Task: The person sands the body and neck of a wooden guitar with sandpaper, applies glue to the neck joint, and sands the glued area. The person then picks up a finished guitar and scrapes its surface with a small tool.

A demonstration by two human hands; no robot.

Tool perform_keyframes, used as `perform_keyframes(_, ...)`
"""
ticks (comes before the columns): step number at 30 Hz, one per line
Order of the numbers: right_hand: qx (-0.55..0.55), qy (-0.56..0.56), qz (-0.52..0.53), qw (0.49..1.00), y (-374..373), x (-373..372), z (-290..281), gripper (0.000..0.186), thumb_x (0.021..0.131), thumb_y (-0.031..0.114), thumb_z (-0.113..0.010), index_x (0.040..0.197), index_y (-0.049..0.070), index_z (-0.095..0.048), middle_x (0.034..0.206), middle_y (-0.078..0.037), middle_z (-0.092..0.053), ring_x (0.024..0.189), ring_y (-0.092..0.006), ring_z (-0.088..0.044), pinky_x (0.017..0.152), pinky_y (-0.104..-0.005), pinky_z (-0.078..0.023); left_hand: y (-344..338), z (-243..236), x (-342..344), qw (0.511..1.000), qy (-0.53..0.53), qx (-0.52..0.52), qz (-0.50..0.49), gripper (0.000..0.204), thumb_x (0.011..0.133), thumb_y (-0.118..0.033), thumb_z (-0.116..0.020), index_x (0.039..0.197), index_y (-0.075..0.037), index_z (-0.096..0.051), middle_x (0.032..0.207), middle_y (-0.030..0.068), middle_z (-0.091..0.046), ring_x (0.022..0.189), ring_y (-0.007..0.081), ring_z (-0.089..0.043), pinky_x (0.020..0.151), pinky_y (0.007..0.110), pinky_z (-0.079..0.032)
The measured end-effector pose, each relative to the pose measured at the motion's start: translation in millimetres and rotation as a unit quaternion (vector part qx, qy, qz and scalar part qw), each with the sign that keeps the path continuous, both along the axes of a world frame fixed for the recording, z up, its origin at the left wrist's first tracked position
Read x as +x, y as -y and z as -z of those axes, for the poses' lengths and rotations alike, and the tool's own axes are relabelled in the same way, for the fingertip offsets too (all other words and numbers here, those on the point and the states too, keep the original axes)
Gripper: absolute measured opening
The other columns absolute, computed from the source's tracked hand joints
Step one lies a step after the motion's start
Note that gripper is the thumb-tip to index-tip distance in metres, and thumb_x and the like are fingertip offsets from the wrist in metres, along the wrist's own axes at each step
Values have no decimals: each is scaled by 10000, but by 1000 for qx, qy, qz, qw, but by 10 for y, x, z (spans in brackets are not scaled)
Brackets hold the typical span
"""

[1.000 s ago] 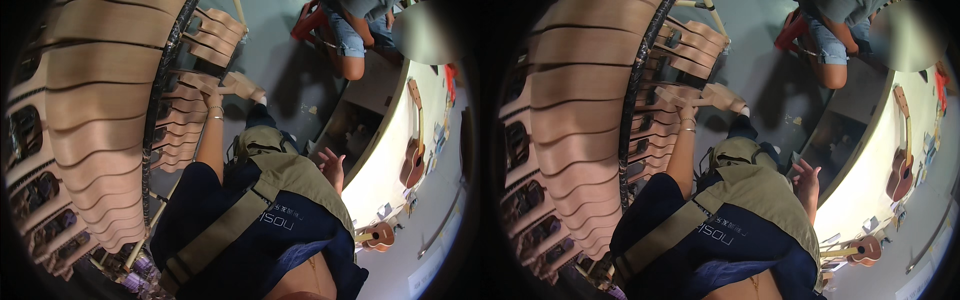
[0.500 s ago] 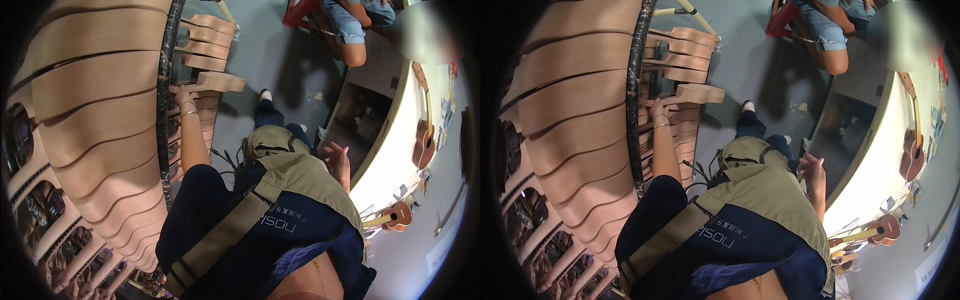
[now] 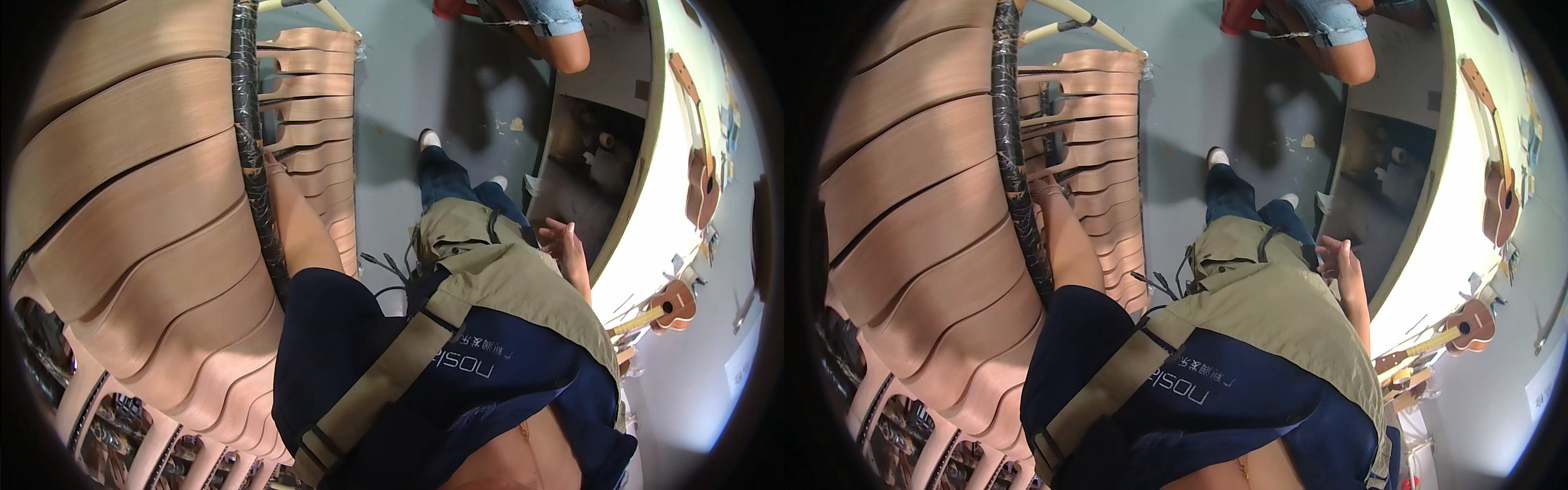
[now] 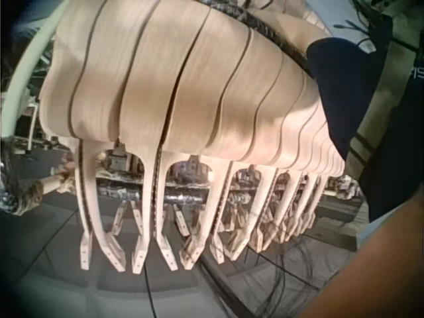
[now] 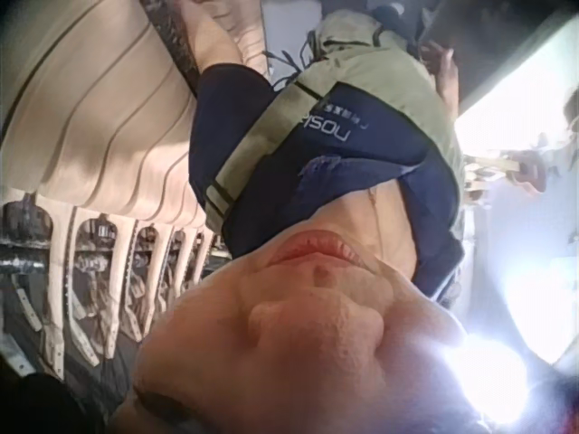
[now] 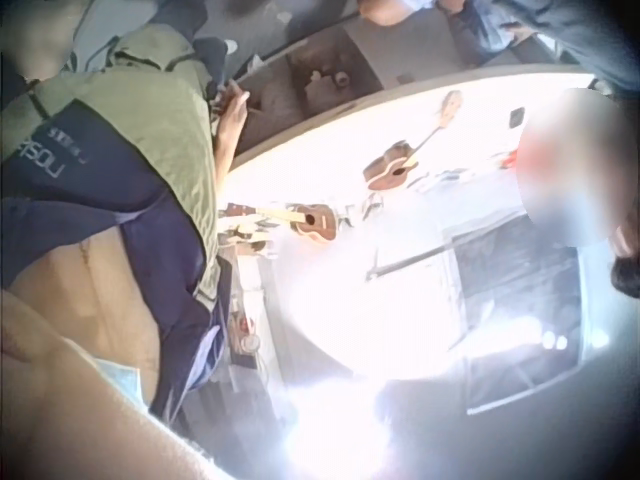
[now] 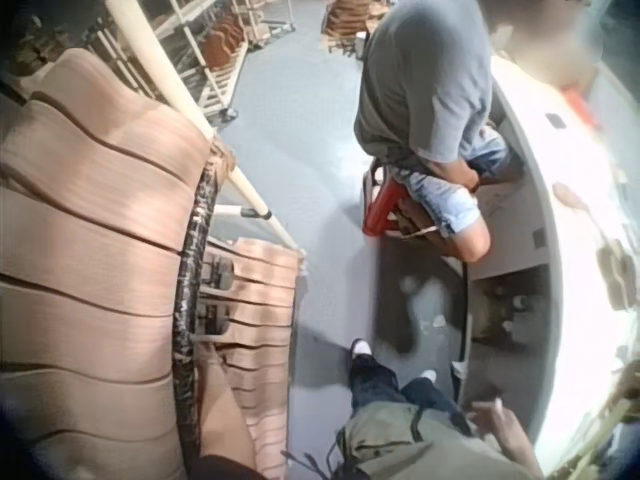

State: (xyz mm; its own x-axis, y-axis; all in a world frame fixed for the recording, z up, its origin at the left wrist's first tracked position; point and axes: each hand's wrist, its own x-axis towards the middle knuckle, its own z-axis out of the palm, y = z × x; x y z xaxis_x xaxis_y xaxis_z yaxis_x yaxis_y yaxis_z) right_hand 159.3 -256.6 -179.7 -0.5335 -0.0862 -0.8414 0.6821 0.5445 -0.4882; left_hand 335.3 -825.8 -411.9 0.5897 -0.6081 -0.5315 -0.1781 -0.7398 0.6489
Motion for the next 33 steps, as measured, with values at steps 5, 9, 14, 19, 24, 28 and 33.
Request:
perform_keyframes(5,6,11,-17,1000,59,-60,-103,650,928,544,-260,1227,14,-489,1030,-76,-591,705,-102,-504,670,-247,-410,83,167,204,1000,10,-22,5,388,877,-307,-550,1108,-3,-477,1013,162,-558,868,222,-576,728,314,-508)
perform_keyframes(9,18,-7,-48,999,-24,-38,-108,614,942,511,-255,1215,19,-501,1019,-72,-607,708,-120,-546,649,-243,-433,-45,198,398,999,8,-46,9,349,868,-307,-569,1034,-4,-514,960,145,-570,849,202,-561,730,321,-485)
perform_keyframes(14,9,-2,-41,999,-166,19,10,601,938,518,-263,1214,41,-505,1013,-69,-604,718,-116,-538,651,-237,-425,-696,116,357,983,-114,-40,139,315,845,-314,-610,916,-14,-543,889,116,-574,817,176,-531,733,332,-457)
perform_keyframes(19,-2,-44,-88,995,-271,-19,47,527,940,477,-325,1184,55,-525,967,-56,-596,731,-111,-526,657,-240,-422,-1511,231,99,914,-81,-212,337,379,755,-323,-725,748,-56,-457,798,69,-511,794,145,-480,747,289,-440)
perform_keyframes(24,-42,-63,-52,996,-628,46,106,488,939,451,-366,1178,61,-534,975,-61,-606,739,-114,-531,669,-250,-432,-2405,-1297,-860,894,-195,-192,355,324,785,-308,-701,766,-91,-460,814,28,-527,799,118,-495,775,273,-432)
perform_keyframes(28,-101,-107,-6,989,-1001,11,93,501,944,441,-365,1202,35,-509,1041,-63,-579,760,-90,-484,698,-223,-400,-2997,-2544,-1226,659,-443,-278,541,309,893,-344,-525,720,-107,-427,659,7,-422,680,151,-437,808,386,-415)
perform_keyframes(33,-150,-228,106,956,-1641,7,-70,527,940,440,-370,1279,42,-438,1199,-116,-517,1082,-196,-471,893,-323,-373,-3435,-3764,-1521,481,-688,-154,521,464,790,-523,-584,700,-119,-376,557,-31,-306,551,109,-328,672,304,-363)
